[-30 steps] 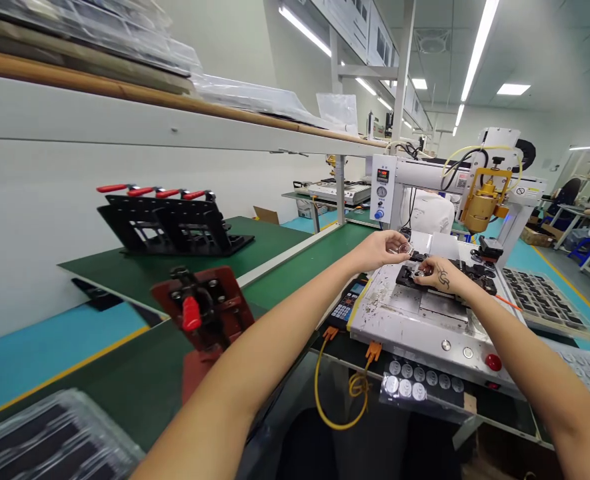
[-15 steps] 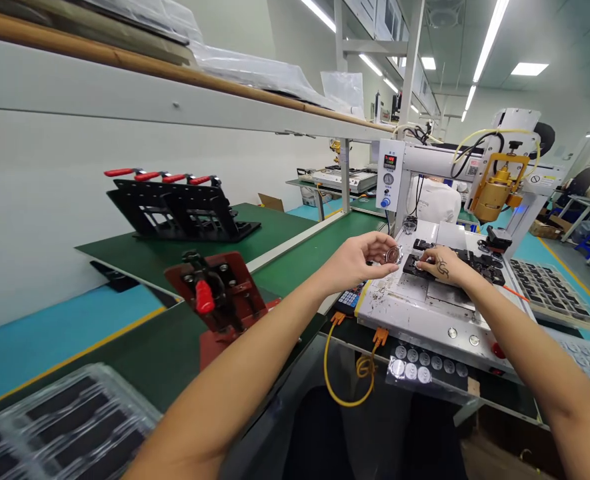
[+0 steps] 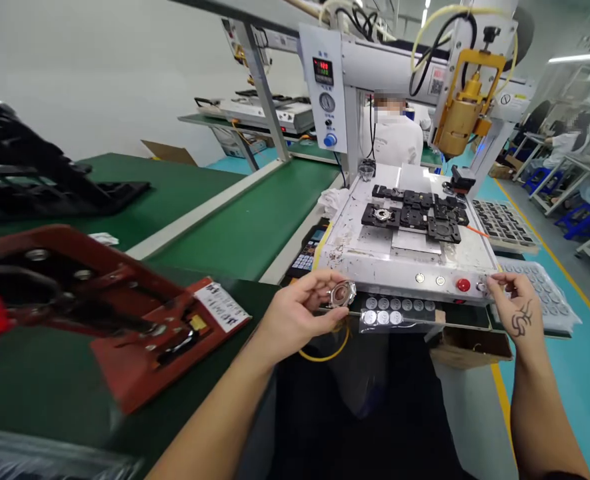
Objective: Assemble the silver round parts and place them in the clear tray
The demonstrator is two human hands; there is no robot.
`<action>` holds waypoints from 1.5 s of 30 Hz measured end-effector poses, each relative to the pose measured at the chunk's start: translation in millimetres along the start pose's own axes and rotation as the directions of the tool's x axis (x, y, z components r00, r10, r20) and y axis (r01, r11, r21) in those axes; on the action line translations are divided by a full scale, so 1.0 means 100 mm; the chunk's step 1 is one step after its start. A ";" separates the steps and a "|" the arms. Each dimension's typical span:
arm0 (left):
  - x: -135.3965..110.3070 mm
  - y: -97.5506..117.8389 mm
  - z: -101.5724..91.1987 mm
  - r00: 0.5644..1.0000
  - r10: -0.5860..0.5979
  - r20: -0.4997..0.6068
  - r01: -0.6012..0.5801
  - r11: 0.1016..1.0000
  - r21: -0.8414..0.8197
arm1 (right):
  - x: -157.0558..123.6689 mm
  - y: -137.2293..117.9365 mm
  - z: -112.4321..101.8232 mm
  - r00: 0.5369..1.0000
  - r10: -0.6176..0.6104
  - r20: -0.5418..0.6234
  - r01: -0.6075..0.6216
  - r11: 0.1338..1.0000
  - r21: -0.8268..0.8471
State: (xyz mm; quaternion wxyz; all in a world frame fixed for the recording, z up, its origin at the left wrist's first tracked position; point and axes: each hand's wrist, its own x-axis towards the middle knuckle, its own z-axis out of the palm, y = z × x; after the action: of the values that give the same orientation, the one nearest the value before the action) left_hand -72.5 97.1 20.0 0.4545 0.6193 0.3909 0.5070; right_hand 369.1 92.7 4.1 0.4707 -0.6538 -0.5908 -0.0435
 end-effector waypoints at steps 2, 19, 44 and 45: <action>-0.06 -0.18 0.09 0.997 -0.054 0.047 0.055 0.998 -0.018 | -0.12 0.16 0.04 0.998 0.023 -0.062 -0.026 0.998 -0.053; 0.09 -1.25 0.69 0.869 -0.066 0.490 -0.074 0.962 0.262 | -1.07 -0.44 1.30 0.740 -0.461 0.489 0.358 0.886 0.294; 0.04 -1.19 0.71 0.856 -0.115 0.503 -0.040 0.957 0.286 | -1.64 -0.22 1.05 0.813 -0.429 0.395 0.267 0.876 0.402; 0.04 -1.19 0.74 0.867 -0.095 0.490 -0.058 0.956 0.288 | -1.64 -0.24 0.98 0.837 -0.387 0.386 0.229 0.890 0.395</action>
State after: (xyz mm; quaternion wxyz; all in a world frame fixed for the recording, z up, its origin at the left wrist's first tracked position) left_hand -2.2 122.3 -98.8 0.4478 0.7856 0.3372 0.2620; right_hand 252.0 34.6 -136.5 0.4093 -0.4510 -0.7816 0.1347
